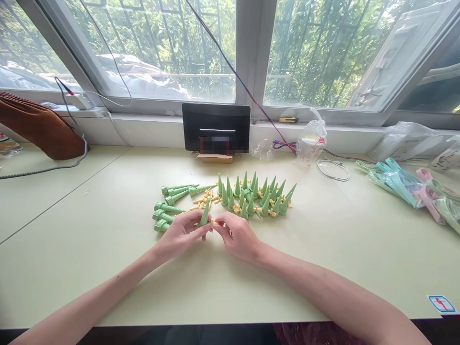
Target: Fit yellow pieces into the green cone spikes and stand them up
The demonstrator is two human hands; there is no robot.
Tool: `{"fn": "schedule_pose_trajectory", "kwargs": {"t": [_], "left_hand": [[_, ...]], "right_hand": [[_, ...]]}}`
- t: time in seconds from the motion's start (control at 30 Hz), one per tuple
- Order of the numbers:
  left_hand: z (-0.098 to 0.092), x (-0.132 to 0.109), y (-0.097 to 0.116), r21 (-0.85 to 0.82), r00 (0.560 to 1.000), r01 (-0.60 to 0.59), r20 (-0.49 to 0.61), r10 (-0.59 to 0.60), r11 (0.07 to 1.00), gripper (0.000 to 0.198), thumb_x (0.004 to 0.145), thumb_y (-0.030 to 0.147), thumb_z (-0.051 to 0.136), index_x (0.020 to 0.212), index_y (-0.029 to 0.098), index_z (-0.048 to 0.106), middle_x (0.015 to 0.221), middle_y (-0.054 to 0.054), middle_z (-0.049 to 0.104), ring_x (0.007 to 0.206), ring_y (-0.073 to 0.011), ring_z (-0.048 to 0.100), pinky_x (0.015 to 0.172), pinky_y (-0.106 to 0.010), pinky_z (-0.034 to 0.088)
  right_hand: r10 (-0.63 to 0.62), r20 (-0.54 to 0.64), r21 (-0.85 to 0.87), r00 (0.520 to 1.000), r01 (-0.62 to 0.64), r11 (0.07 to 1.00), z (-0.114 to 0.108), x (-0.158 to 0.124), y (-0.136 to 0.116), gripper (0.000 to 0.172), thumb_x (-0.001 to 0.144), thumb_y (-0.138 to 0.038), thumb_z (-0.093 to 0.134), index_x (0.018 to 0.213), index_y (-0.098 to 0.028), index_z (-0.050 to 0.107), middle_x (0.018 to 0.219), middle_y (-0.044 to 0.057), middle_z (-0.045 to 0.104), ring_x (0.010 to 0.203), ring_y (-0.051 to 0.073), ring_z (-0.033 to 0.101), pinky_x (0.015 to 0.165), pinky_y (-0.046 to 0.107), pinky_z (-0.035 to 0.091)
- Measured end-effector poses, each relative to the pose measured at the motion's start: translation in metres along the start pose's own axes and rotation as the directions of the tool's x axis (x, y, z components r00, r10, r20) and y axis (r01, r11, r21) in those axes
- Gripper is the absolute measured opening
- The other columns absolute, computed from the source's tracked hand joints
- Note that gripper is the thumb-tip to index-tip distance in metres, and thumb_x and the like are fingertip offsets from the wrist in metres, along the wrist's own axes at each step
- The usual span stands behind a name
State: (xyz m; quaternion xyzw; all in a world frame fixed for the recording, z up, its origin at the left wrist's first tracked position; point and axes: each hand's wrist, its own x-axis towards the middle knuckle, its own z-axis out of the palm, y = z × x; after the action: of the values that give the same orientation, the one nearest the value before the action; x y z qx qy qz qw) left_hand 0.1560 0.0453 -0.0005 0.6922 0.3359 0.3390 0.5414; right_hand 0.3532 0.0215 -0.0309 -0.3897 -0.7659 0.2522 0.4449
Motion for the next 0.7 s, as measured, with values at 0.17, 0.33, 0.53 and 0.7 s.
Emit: {"fn": "schedule_pose_trajectory", "kwargs": {"t": [0.17, 0.33, 0.53, 0.7], "left_hand": [[0.0000, -0.0019, 0.0013, 0.053, 1.000, -0.010, 0.006, 0.009, 0.999, 0.017, 0.093, 0.033, 0.062, 0.099, 0.018, 0.066, 0.094, -0.005, 0.063, 0.086, -0.0181, 0.063, 0.065, -0.028, 0.060], [0.0001, -0.0028, 0.0031, 0.087, 0.999, -0.032, 0.010, 0.031, 0.996, 0.015, 0.093, 0.031, 0.061, 0.097, 0.018, 0.066, 0.091, -0.004, 0.062, 0.083, -0.0174, 0.060, 0.063, -0.028, 0.060], [0.0001, -0.0033, 0.0040, 0.106, 0.999, -0.041, 0.011, 0.040, 0.994, 0.014, 0.093, 0.030, 0.061, 0.095, 0.017, 0.066, 0.089, -0.004, 0.060, 0.081, -0.0161, 0.058, 0.063, -0.027, 0.059], [0.0000, -0.0020, 0.0027, 0.039, 1.000, -0.023, 0.000, 0.023, 0.999, 0.014, 0.093, 0.031, 0.062, 0.096, 0.018, 0.066, 0.088, -0.003, 0.060, 0.078, -0.0148, 0.058, 0.063, -0.027, 0.059]], "right_hand": [[-0.014, 0.013, -0.008, 1.000, 0.014, 1.000, 0.0000, -0.0006, 0.0004, 0.015, 0.101, -0.023, 0.047, 0.091, -0.019, 0.058, 0.071, -0.001, 0.058, 0.058, 0.011, 0.047, 0.055, 0.024, 0.037], [-0.026, 0.046, -0.027, 0.999, 0.027, 0.999, -0.0012, -0.0004, -0.0004, 0.019, 0.101, -0.023, 0.043, 0.088, -0.019, 0.056, 0.072, -0.001, 0.055, 0.060, 0.012, 0.047, 0.057, 0.024, 0.036], [-0.020, 0.058, -0.036, 0.998, 0.022, 0.999, -0.0009, 0.0008, 0.0009, 0.023, 0.102, -0.025, 0.041, 0.086, -0.020, 0.056, 0.072, 0.000, 0.055, 0.061, 0.013, 0.046, 0.058, 0.025, 0.036], [-0.002, 0.034, -0.006, 0.999, 0.002, 1.000, -0.0008, 0.0007, -0.0008, 0.016, 0.102, -0.025, 0.046, 0.096, -0.020, 0.059, 0.078, 0.000, 0.060, 0.063, 0.012, 0.051, 0.060, 0.024, 0.040]]}}
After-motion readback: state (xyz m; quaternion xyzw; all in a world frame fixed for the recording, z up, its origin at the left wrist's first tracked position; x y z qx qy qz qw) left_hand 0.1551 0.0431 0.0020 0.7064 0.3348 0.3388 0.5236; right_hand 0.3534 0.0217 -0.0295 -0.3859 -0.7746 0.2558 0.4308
